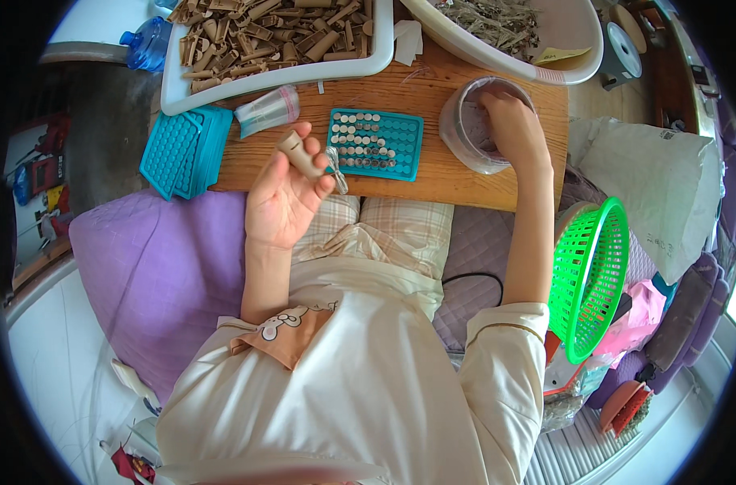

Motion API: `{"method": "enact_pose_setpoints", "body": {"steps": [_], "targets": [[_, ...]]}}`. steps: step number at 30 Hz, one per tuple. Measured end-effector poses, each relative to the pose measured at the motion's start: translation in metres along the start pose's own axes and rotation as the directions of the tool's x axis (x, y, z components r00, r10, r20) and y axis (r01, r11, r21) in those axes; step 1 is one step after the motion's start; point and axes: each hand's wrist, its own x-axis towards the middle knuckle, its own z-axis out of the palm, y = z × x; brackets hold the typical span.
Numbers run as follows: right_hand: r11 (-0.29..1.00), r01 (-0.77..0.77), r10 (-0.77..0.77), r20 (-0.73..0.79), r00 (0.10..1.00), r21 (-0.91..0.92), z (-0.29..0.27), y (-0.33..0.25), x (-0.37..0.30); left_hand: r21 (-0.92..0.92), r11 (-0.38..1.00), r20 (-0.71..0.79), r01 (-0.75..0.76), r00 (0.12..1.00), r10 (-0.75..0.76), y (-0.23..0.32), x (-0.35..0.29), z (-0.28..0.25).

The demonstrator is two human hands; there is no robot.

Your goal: The person inserts small circular components into rectangular brown holders by hand.

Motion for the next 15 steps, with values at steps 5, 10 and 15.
{"method": "enact_pose_setpoints", "body": {"steps": [5,10,15], "targets": [[0.995,-0.062,0.075,0.163,0.984,-0.083,0.007,-0.002,0.009,-0.457,0.863,0.115,0.215,0.976,-0.182,-0.005,0.002,-0.006],[0.999,0.002,-0.002,-0.002,1.0,0.034,-0.001,0.002,0.004,-0.611,0.742,0.126,0.275,0.959,-0.252,-0.002,0.004,-0.015],[0.934,-0.209,0.24,-0.075,0.968,0.29,-0.029,-0.019,-0.003,-0.745,0.58,0.151,0.33,0.93,-0.335,-0.004,0.004,-0.015]]}}
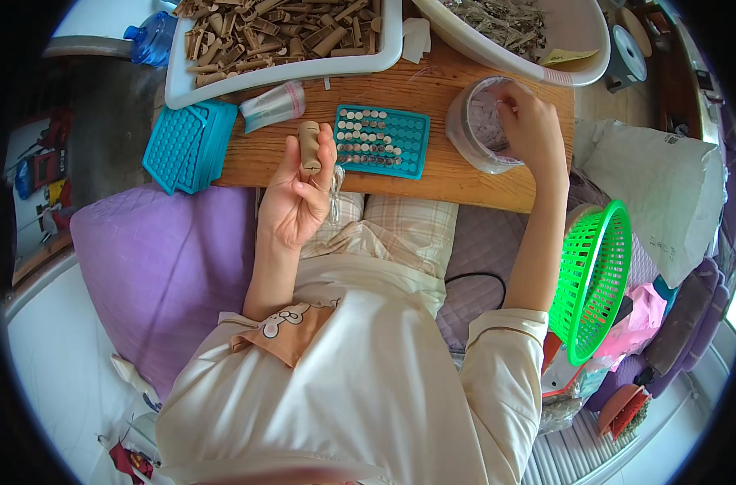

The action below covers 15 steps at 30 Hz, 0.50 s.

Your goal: The person inserts small circular components into rectangular brown holders by hand.

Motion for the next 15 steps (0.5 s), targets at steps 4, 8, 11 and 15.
{"method": "enact_pose_setpoints", "body": {"steps": [4,8,11,15], "targets": [[0.95,-0.15,0.158,-0.005,0.987,0.275,-0.003,-0.032,-0.013,0.067,0.998,0.005,0.001,1.0,-0.002,-0.003,-0.002,-0.001],[0.589,0.137,-0.091,-0.103,0.991,0.797,0.027,-0.089,-0.034,0.194,0.981,-0.003,-0.027,1.0,0.028,-0.011,-0.004,-0.006],[0.449,0.197,-0.094,-0.173,0.98,0.871,0.044,-0.12,-0.045,0.606,0.789,-0.062,-0.101,0.983,0.173,-0.025,-0.002,0.002],[0.576,0.19,-0.146,-0.129,0.981,0.795,0.045,-0.127,-0.05,0.7,0.705,-0.031,-0.116,0.981,0.192,-0.031,-0.005,0.005]]}}
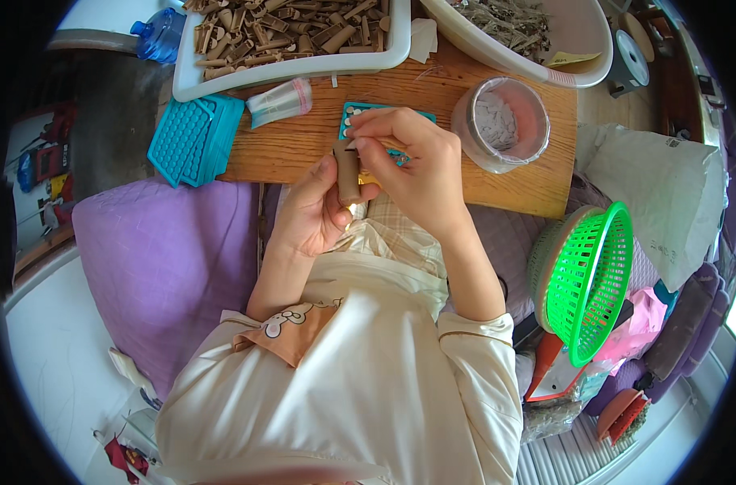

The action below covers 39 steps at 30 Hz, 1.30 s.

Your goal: The person inserts small circular components into rectangular brown holders by hand.

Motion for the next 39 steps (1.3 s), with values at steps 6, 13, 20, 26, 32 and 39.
{"method": "enact_pose_setpoints", "body": {"steps": [6,13,20,26,32,39], "targets": [[0.996,0.051,-0.05,0.014,0.999,-0.066,-0.004,-0.004,-0.005,0.023,0.999,0.04,0.038,0.998,-0.039,0.001,-0.003,-0.001],[0.945,0.139,-0.096,0.154,0.983,-0.295,-0.006,-0.007,-0.004,0.172,0.985,-0.005,0.02,1.0,-0.02,-0.001,-0.003,-0.004],[0.998,-0.051,0.052,0.022,0.998,-0.039,-0.004,0.002,-0.014,0.143,0.988,-0.057,0.064,0.997,-0.057,-0.006,-0.002,-0.005],[0.969,0.034,-0.01,0.098,0.995,-0.246,-0.004,-0.005,-0.013,0.261,0.965,-0.038,0.028,0.999,-0.019,-0.004,-0.002,0.0],[0.952,0.087,-0.03,0.192,0.981,-0.292,-0.009,-0.006,-0.012,0.304,0.952,0.014,0.028,0.999,-0.034,-0.003,-0.003,-0.005],[0.916,-0.281,0.307,-0.049,0.95,0.285,-0.022,0.017,-0.038,0.746,0.526,0.231,-0.408,0.9,0.369,0.001,-0.014,0.008]]}}
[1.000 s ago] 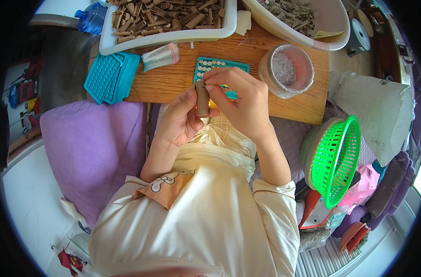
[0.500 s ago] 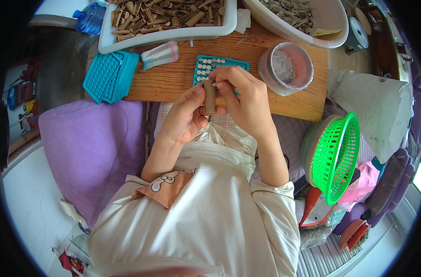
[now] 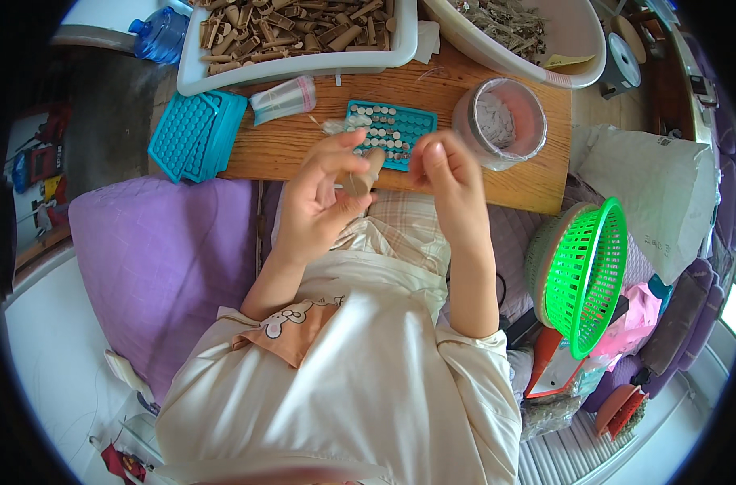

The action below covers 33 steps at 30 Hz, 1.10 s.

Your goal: The person inserts small circular components into rectangular brown holders by hand.

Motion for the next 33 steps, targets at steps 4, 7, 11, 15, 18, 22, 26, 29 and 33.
{"method": "enact_pose_setpoints", "body": {"steps": [4,7,11,15,18,22,26,29,33], "targets": [[0.773,-0.487,0.296,0.448,0.843,0.406,0.026,-0.005,-0.023,0.436,0.844,0.101,-0.313,0.949,0.3,0.005,-0.012,-0.003],[0.77,-0.439,0.185,0.496,0.849,0.463,0.026,0.007,-0.03,0.604,0.581,0.307,-0.545,0.832,0.461,0.003,-0.023,-0.012],[0.785,-0.377,0.068,0.537,0.841,0.491,0.036,-0.006,-0.037,0.487,0.691,0.234,-0.534,0.842,0.486,-0.003,-0.037,-0.016],[0.855,-0.172,-0.088,0.463,0.882,0.49,0.037,-0.009,-0.042,0.351,0.882,0.101,-0.315,0.949,0.299,-0.005,-0.043,-0.024],[0.905,-0.068,-0.138,0.442,0.886,0.42,0.042,-0.009,-0.047,0.2,0.965,0.126,-0.167,0.982,0.144,0.008,-0.03,-0.007],[0.949,-0.059,-0.061,0.365,0.929,0.31,0.056,-0.021,-0.053,0.17,0.985,0.194,-0.027,0.981,-0.006,0.024,-0.023,0.006],[0.971,0.209,-0.236,0.31,0.921,0.118,0.052,-0.013,-0.055,0.326,0.93,0.115,-0.17,0.984,0.139,0.031,-0.013,0.025],[0.907,0.421,-0.411,0.256,0.875,0.018,0.053,-0.008,-0.047,0.286,0.895,0.059,-0.342,0.939,0.34,0.025,-0.009,0.035],[0.939,0.343,-0.341,0.192,0.92,0.026,0.051,-0.004,-0.049,0.304,0.886,0.028,-0.349,0.933,0.358,0.02,-0.003,0.038]]}}
